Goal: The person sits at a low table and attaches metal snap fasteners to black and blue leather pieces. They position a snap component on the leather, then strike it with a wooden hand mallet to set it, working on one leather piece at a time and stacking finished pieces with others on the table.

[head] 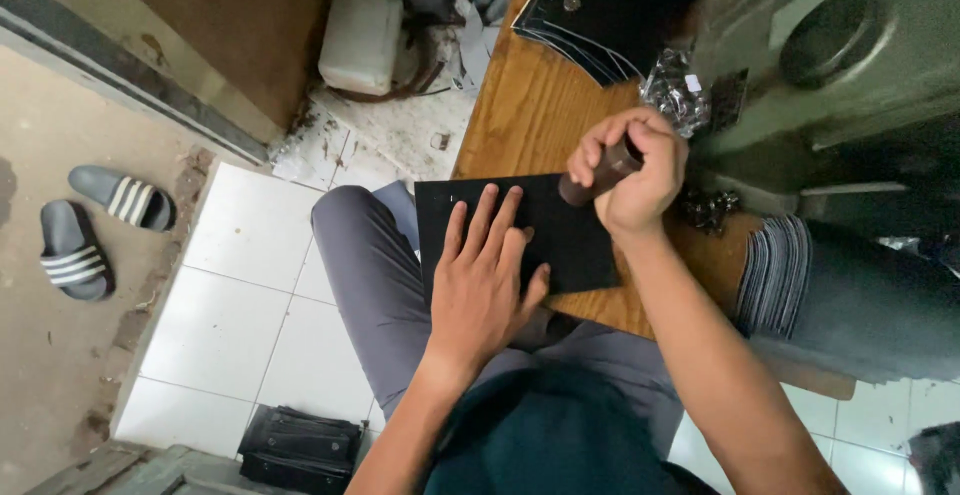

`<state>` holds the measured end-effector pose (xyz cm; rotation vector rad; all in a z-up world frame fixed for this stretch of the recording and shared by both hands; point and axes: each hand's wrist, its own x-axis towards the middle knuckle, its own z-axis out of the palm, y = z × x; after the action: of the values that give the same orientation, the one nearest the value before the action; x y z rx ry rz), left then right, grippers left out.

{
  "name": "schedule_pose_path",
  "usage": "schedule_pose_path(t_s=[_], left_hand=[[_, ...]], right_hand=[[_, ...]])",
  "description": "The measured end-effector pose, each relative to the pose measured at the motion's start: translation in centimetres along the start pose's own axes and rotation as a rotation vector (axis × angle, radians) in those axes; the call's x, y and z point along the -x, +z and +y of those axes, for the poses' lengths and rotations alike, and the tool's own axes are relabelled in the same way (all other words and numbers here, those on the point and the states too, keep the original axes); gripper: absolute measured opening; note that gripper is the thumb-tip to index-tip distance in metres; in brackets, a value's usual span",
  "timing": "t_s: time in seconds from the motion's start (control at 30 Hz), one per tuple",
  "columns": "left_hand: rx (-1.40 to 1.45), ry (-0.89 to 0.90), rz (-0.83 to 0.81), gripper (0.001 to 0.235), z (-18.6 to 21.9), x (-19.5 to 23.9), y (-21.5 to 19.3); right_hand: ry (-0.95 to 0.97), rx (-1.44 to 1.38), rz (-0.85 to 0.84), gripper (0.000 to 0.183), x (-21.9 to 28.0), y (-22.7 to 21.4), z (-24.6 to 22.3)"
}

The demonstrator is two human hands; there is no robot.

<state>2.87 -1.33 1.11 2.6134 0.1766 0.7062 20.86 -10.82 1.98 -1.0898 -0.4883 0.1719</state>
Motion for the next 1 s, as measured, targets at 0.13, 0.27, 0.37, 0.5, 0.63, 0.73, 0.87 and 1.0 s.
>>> schedule_pose_path(t_s=[0.13,0.27,0.37,0.5,0.63,0.73,0.87,1.0], left_hand=[[0.017,0.008,0.019,0.035,0.0,0.0,-0.2],[0.005,0.019,-0.008,0.035,0.0,-0.2,-0.1],[0.005,0.014,-0.032,0.035,0.1,-0.1,-0.2],[0.029,0.006,-0.039,0.033,0.1,-0.2,-0.4],[0.028,0.006,-0.041,0.033,0.2,-0.4,-0.3],[0.016,0.001,-0.051,0.034,0.2,0.0,-0.4],[0.012,0.027,-0.008,0.033,0.2,-0.4,-0.5],[0.247,-0.027,0.115,0.023,0.3,-0.4,-1.2]], right_hand=[[-0.066,0.055,0.029,0.024,-0.3,-2.2,-1.6],[-0.123,0.109,0.008,0.028,0.1,-1.9,-1.8],[-0.128,0.11,-0.007,0.028,0.7,-1.0,-1.1],[-0.11,0.117,-0.093,0.025,1.1,-0.5,0.4],[-0.13,0.191,-0.127,0.029,1.2,-0.6,0.2],[-0.124,0.215,-0.188,0.028,1.0,0.0,0.5],[-0.108,0.242,-0.231,0.025,-0.1,-1.1,1.9],[-0.108,0.087,-0.073,0.024,0.3,-1.4,-0.5]])
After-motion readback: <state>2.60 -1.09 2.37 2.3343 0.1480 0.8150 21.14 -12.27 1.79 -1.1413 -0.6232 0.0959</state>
